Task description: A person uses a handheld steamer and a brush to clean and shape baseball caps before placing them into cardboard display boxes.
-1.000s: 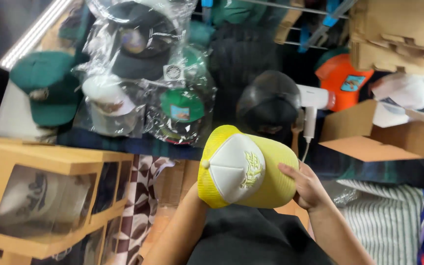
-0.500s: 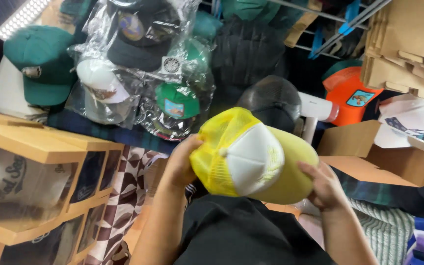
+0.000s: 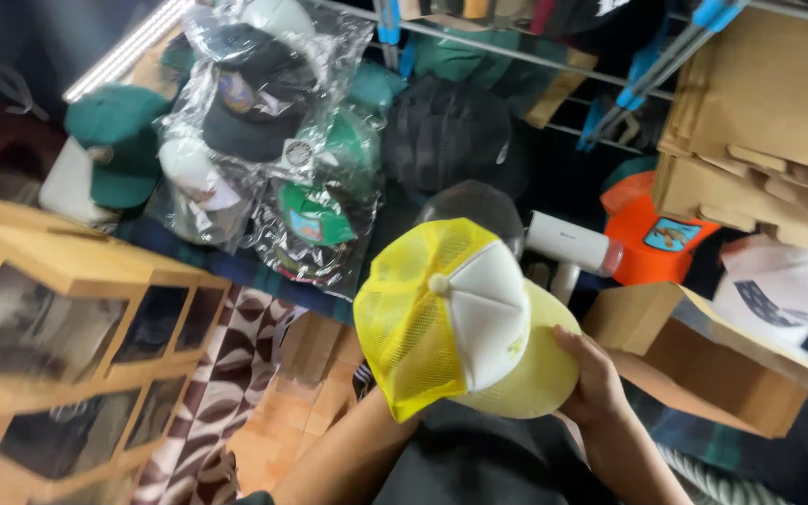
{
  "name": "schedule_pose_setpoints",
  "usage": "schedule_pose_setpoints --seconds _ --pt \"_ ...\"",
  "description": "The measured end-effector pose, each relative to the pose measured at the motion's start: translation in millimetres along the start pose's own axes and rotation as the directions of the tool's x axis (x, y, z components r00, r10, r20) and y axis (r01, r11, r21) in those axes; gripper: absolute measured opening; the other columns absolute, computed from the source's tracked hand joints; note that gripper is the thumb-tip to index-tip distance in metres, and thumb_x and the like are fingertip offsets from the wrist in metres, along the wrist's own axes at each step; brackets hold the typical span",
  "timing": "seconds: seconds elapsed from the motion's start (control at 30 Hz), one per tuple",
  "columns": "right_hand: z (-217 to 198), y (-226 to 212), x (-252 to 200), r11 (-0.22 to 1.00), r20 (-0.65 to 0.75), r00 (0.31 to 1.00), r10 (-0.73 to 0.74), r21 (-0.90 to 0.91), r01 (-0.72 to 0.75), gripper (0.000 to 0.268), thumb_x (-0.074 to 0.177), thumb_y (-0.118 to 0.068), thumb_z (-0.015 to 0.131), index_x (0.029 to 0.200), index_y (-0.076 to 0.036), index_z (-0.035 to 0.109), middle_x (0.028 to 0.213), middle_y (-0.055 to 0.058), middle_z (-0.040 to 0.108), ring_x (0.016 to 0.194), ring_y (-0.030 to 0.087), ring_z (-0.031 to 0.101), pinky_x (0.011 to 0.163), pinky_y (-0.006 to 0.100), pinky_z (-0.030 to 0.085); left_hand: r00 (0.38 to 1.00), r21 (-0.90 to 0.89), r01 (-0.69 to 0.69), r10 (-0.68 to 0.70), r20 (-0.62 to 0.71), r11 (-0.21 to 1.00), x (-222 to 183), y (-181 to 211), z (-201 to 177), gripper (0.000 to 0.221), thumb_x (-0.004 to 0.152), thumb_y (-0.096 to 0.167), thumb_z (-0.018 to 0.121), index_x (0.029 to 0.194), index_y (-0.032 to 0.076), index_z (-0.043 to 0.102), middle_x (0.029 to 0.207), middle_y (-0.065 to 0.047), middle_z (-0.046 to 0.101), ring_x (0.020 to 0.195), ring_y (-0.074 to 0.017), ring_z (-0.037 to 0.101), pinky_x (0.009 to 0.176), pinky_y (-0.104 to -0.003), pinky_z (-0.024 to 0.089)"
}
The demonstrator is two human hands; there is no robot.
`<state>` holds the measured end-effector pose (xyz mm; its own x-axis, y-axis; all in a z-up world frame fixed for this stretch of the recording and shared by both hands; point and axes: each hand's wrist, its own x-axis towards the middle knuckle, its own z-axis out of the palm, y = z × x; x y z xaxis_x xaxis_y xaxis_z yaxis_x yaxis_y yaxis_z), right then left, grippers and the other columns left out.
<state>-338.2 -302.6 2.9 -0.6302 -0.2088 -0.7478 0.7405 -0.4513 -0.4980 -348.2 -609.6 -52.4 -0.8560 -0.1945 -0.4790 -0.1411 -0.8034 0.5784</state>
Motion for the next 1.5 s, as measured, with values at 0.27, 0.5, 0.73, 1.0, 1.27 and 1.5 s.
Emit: schedule_pose_setpoints --seconds 0.27,0.5,0.73,1.0,1.27,1.5 --pt "34.5 -31.1 16.5 0.993 0.191 0.981 0.016 -0.116 0.007 0.060 0.090 -0.032 0.053 0.143 -0.004 0.052 0.120 0.020 0.066 0.103 0.039 0.064 0.086 0.053 0.052 0.978 0.094 -0.105 0.120 -0.171 0.990 -51.6 18.8 -10.7 0.016 0.094 0.023 0.058 0.100 0.011 0.066 0.087 -0.009 0.066 0.080 -0.0232 0.065 0.072 -0.036 0.052" --pt "67.8 9.7 48.7 0.920 0.416 0.823 0.387 -0.115 -0.374 0.048 0.099 -0.035 0.052 0.125 0.002 0.068 0.110 0.021 0.074 0.097 0.039 0.072 0.085 0.050 0.058 0.951 0.172 -0.120 0.163 -0.262 0.978 -76.9 41.0 -49.3 0.024 0.095 0.027 0.053 0.112 0.013 0.062 0.098 -0.010 0.066 0.088 -0.0244 0.066 0.079 -0.037 0.054" --pt "96.0 48.7 46.6 0.832 0.318 0.769 0.554 -0.244 -0.498 0.054 0.092 -0.038 0.056 0.128 0.002 0.065 0.118 0.024 0.071 0.103 0.043 0.068 0.089 0.056 0.056 0.950 0.222 -0.073 0.136 -0.282 0.972 -125.0 82.3 -38.3 0.033 0.097 0.030 0.048 0.124 0.015 0.057 0.109 -0.011 0.067 0.095 -0.0255 0.068 0.085 -0.039 0.055" --pt "119.2 112.8 53.2 0.886 0.269 0.850 0.454 -0.034 -0.462 0.049 0.097 -0.036 0.059 0.125 0.004 0.067 0.111 0.019 0.075 0.100 0.033 0.073 0.088 0.042 0.059 0.979 0.358 0.078 -0.003 -0.206 0.931 -131.2 160.1 -58.9 0.045 0.098 0.035 0.042 0.138 0.017 0.052 0.122 -0.012 0.067 0.104 -0.0269 0.069 0.092 -0.040 0.057" --pt "199.5 163.1 30.2 0.973 0.287 0.934 0.212 -0.152 -0.174 0.063 0.096 -0.038 0.052 0.151 -0.007 0.050 0.135 0.016 0.064 0.118 0.034 0.062 0.098 0.047 0.049 0.959 0.394 0.217 -0.120 -0.257 0.893 -147.9 222.2 -144.6 0.058 0.099 0.039 0.037 0.152 0.019 0.047 0.135 -0.013 0.068 0.112 -0.0282 0.071 0.099 -0.042 0.059" --pt "262.2 203.9 -0.2 0.952 0.647 0.761 -0.051 -0.199 0.233 0.067 0.097 -0.015 0.067 0.157 -0.004 0.039 0.145 0.022 0.057 0.121 0.046 0.060 0.084 0.058 0.060 1.000 0.148 0.016 -0.020 0.022 0.989 -190.1 278.9 -188.0 0.088 0.085 0.051 0.057 0.163 0.028 0.024 0.136 -0.010 0.061 0.118 -0.0318 0.065 0.094 -0.048 0.058"
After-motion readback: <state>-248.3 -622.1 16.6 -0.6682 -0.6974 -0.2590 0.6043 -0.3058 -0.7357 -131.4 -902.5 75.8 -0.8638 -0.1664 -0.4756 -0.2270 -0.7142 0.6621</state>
